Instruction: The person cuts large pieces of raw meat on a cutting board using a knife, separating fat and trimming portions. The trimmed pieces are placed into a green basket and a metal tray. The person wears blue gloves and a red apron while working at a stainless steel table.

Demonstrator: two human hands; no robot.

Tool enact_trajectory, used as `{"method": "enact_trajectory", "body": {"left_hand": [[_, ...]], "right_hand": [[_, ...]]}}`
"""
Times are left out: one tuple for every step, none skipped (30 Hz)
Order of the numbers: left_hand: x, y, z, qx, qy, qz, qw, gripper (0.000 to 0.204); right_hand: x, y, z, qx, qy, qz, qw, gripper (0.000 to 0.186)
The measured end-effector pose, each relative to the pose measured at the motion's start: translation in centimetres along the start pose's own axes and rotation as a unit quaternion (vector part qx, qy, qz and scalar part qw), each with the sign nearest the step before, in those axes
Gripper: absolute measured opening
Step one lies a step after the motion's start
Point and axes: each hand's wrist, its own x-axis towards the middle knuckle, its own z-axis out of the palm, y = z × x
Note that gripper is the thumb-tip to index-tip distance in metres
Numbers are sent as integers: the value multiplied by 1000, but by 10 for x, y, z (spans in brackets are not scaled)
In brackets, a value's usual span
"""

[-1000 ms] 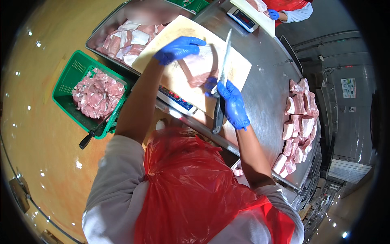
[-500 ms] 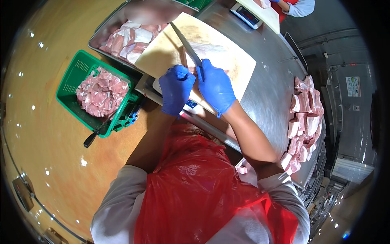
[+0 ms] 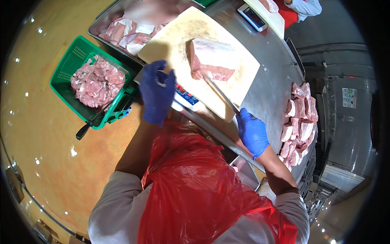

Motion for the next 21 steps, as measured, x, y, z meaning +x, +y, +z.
{"method": "enact_trajectory", "body": {"left_hand": [[-9, 5, 12, -20, -13, 26, 999, 31], [-14, 8, 20, 5, -50, 97, 994, 33], [-18, 13, 30, -11, -69, 143, 987, 32], [-21, 9, 41, 25, -61, 153, 986, 31], [-22, -1, 55, 62, -52, 162, 983, 29], [-20, -6, 64, 94, -46, 173, 979, 27], [-17, -6, 65, 129, -79, 142, 978, 22], [-14, -7, 64, 138, -103, 146, 974, 20], [-12, -9, 60, 146, -131, 148, 969, 18], [-10, -12, 56, 159, -156, 151, 963, 17], [-15, -16, 53, 134, -110, 189, 967, 16], [-16, -19, 50, 131, -102, 202, 965, 14], [-16, -21, 47, 128, -93, 216, 964, 13], [-16, -24, 45, 124, -84, 229, 962, 11], [-15, -29, 45, 135, -78, 233, 960, 13], [-15, -30, 43, 145, -89, 227, 959, 14], [-14, -29, 39, 156, -100, 221, 957, 15], [-12, -31, 36, 168, -109, 214, 956, 16], [-11, -36, 30, 164, -121, 181, 962, 16], [-8, -44, 19, 161, -133, 148, 967, 15], [-6, -50, 9, 158, -142, 117, 970, 15]], "right_hand": [[1, -1, -5, 2, 35, -3, 999, 12], [5, -4, -11, 14, 64, 1, 998, 13], [12, -9, -14, 30, 94, 6, 995, 13], [21, -16, -17, 46, 123, 10, 991, 14], [31, -25, -18, 64, 151, 9, 986, 13], [39, -31, -12, 76, 155, 7, 985, 13], [48, -35, -4, 87, 162, 6, 983, 13], [58, -40, 1, 98, 169, 5, 981, 13], [65, -47, 3, 96, 158, -1, 983, 14], [74, -54, 7, 98, 149, -9, 984, 15], [82, -59, 9, 99, 140, -19, 985, 18], [87, -62, 12, 91, 117, -18, 989, 18], [92, -64, 15, 83, 94, -18, 992, 18], [96, -64, 19, 75, 71, -17, 994, 19], [96, -54, 30, 45, 40, -27, 998, 20], [88, -47, 30, 31, 29, -29, 999, 19], [74, -40, 29, 18, 18, -31, 999, 19], [60, -31, 28, 5, 7, -36, 999, 18], [45, -19, 28, -21, -25, -25, 999, 20], [28, -4, 28, -46, -55, -13, 997, 23], [14, 6, 18, -31, -68, -14, 997, 21]]}}
